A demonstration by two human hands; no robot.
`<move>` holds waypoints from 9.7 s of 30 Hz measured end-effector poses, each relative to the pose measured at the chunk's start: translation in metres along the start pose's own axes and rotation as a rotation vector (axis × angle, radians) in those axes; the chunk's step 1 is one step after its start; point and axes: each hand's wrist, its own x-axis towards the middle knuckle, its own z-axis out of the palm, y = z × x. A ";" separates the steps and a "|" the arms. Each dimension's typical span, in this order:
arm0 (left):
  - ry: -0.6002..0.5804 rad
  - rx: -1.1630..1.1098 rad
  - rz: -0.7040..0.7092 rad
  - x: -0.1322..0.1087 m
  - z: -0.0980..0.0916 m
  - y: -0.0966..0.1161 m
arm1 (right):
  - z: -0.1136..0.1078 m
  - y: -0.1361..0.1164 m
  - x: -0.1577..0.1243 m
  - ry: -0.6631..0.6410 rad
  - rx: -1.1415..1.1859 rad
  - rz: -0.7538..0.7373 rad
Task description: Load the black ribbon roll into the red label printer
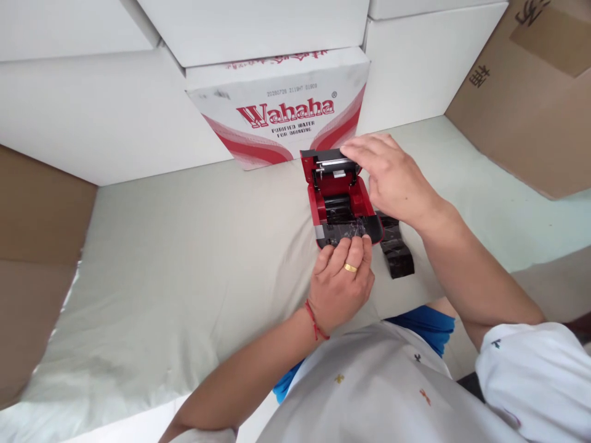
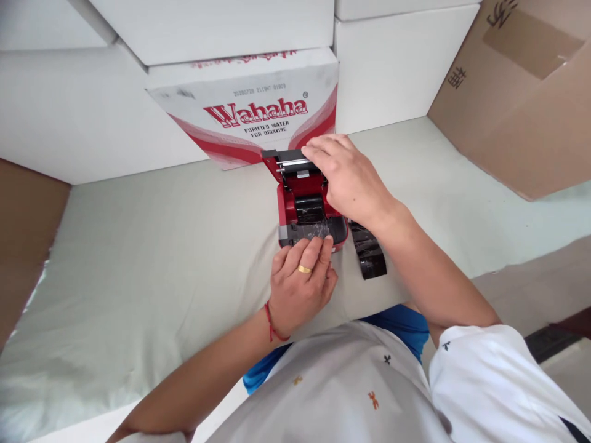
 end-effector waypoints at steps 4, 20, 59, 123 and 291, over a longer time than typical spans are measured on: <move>0.027 0.092 0.045 0.004 -0.005 0.004 | -0.009 -0.007 -0.014 -0.079 -0.091 0.001; 0.072 0.181 0.096 0.008 -0.005 0.000 | 0.013 -0.015 -0.056 -0.317 -0.206 -0.154; 0.000 -1.539 -0.573 0.013 0.041 -0.114 | 0.045 -0.001 -0.126 0.273 0.432 -0.297; 0.078 -1.528 -0.632 0.015 0.050 -0.121 | -0.020 0.046 -0.046 -0.420 0.571 0.275; 0.115 -1.537 -0.542 0.011 0.053 -0.107 | 0.015 -0.023 0.004 -0.522 -0.195 0.172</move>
